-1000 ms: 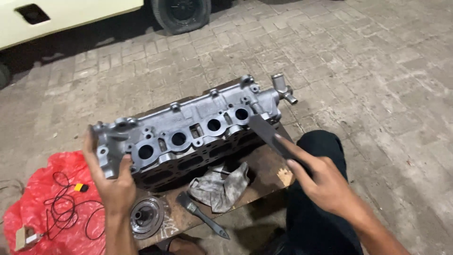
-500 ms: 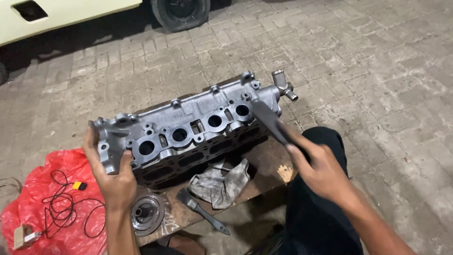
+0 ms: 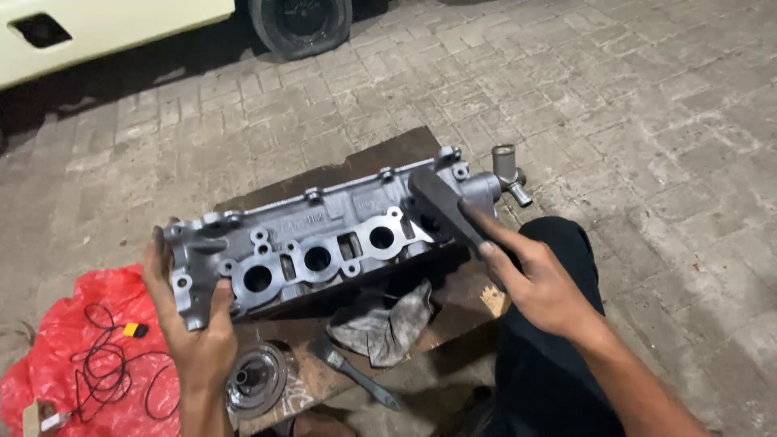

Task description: Cleaning an engine cylinder head using a wire brush to remove debris from the surface

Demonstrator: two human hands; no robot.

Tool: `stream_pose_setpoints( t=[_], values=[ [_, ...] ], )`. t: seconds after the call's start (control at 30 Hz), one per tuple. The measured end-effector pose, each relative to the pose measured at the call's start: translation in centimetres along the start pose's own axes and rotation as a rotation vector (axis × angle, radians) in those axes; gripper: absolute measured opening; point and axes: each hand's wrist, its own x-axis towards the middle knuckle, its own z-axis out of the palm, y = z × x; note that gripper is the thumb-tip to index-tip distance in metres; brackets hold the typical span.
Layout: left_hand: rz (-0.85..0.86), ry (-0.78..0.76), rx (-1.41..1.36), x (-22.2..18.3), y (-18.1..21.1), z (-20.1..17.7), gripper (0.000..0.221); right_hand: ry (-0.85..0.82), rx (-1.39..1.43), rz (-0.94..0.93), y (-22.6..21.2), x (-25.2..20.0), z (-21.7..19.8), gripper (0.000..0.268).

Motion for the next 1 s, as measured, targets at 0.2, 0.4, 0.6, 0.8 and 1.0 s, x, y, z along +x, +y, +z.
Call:
stream_pose_setpoints(
  t=[0.2, 0.4, 0.6, 0.8, 1.0],
  values=[
    [-0.091, 0.031, -0.058, 1.3, -0.6, 0.1, 0.082, 0.133, 0.112, -0.128, 1.8, 1.3, 2.7, 0.057],
    [-0.078, 0.026, -0.03, 2.3, 0.3, 0.8, 0.082, 0.155, 0.322, -0.043, 3.3, 3.7, 2.5, 0.059],
    [0.027, 0.063, -0.057, 1.6, -0.7, 1.1, 0.083, 0.222, 0.287, -0.07, 4.5, 5.0, 2.5, 0.059],
    [0.073, 0.006, -0.007, 1.4, 1.4, 0.5, 0.066, 0.167, 0.51, -0.044, 4.7, 4.7, 2.7, 0.06],
    [0.229, -0.062, 0.199, 2.5, 7.9, 1.3, 0.067, 0.176, 0.276, 0.139, 5.1, 5.3, 1.9, 0.066]
  ],
)
